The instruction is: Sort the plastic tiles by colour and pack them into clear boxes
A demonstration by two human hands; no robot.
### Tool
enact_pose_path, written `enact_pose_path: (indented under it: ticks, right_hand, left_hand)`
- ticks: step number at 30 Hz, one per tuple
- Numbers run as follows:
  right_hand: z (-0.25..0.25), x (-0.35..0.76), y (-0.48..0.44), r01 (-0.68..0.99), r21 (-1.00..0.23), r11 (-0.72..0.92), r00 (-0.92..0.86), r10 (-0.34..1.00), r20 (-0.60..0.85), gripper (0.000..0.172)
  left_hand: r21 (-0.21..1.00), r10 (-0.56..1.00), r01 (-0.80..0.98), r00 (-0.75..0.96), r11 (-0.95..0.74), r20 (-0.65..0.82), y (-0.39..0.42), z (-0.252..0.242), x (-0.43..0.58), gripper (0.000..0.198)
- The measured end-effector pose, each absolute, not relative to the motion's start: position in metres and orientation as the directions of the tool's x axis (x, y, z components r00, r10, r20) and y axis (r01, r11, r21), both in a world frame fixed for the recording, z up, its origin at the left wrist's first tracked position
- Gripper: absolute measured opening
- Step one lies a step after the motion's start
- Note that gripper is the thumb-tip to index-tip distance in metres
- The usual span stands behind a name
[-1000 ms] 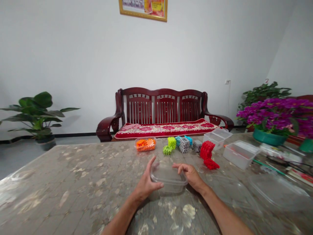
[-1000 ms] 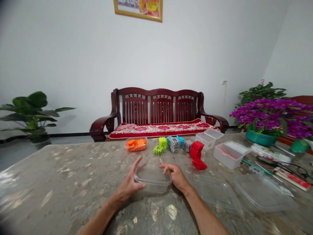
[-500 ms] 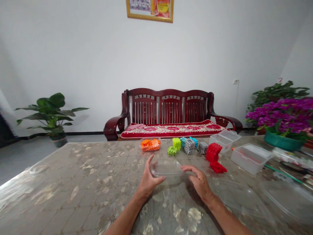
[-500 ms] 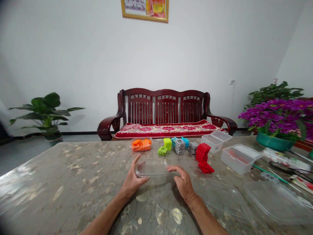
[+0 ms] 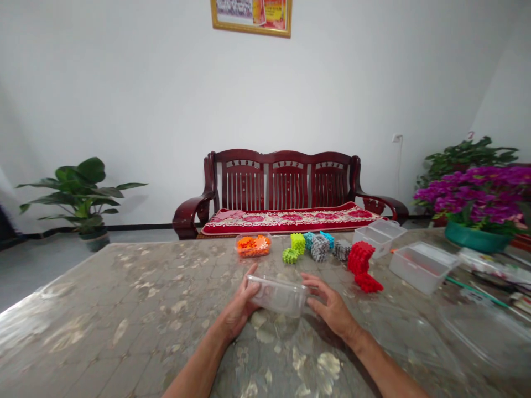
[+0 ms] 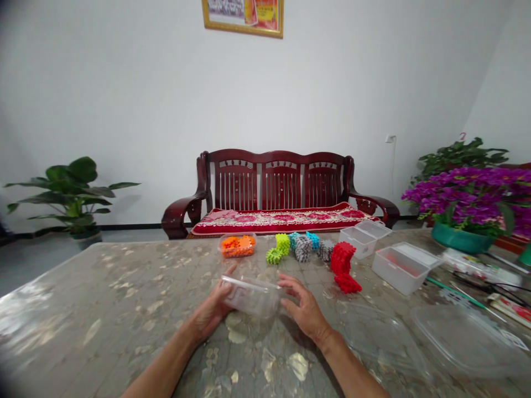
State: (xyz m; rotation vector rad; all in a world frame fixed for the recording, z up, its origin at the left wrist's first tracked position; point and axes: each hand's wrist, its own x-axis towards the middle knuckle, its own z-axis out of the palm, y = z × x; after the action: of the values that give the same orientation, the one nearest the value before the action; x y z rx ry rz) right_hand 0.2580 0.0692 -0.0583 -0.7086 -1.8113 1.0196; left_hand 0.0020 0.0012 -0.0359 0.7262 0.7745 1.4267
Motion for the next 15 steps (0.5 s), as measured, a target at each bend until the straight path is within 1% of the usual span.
enact_pose_path:
  ticks: [2, 4, 5, 7, 9, 10, 13, 15]
  right_hand:
    - [-0.057, 0.254, 0.068, -0.023, -0.891, 0.453, -0.412, 0.808, 0.421, 0.033]
    - [-0.055, 0.249, 0.066, -0.047, -0.892, 0.449, -0.375, 0.820, 0.432, 0.032]
    - [-0.054, 0.248, 0.064, -0.038, -0.883, 0.468, -0.336, 0.826, 0.453, 0.031]
    - [-0.052, 0.247, 0.061, 0.030, -0.835, 0.550, -0.232, 0.816, 0.529, 0.027]
    - [-0.048, 0.248, 0.057, 0.151, -0.732, 0.664, -0.158, 0.747, 0.646, 0.020]
    - [-0.045, 0.249, 0.055, 0.214, -0.659, 0.721, -0.156, 0.691, 0.706, 0.017]
    - [-0.036, 0.252, 0.047, 0.326, -0.417, 0.848, -0.239, 0.501, 0.832, 0.011]
    - [-0.031, 0.252, 0.044, 0.343, -0.290, 0.893, -0.301, 0.397, 0.867, 0.013]
  left_hand:
    - [0.808, 0.997, -0.585, 0.025, 0.069, -0.067, 0.005, -0.039, 0.003, 0.098]
    - [0.815, 0.995, -0.572, 0.020, 0.094, -0.100, 0.010, -0.043, 0.005, 0.089]
    - [0.825, 0.994, -0.557, 0.008, 0.098, -0.113, 0.012, -0.046, 0.006, 0.085]
    - [0.859, 0.994, -0.507, -0.032, 0.076, -0.107, 0.016, -0.051, 0.010, 0.082]
    - [0.913, 0.994, -0.406, -0.086, 0.024, -0.064, 0.016, -0.055, 0.015, 0.081]
    - [0.941, 0.994, -0.339, -0.108, -0.006, -0.032, 0.016, -0.057, 0.018, 0.081]
    - [0.982, 0.984, -0.149, -0.152, -0.115, 0.093, 0.010, -0.059, 0.026, 0.083]
    - [0.976, 0.975, -0.119, -0.153, -0.180, 0.161, 0.008, -0.058, 0.028, 0.083]
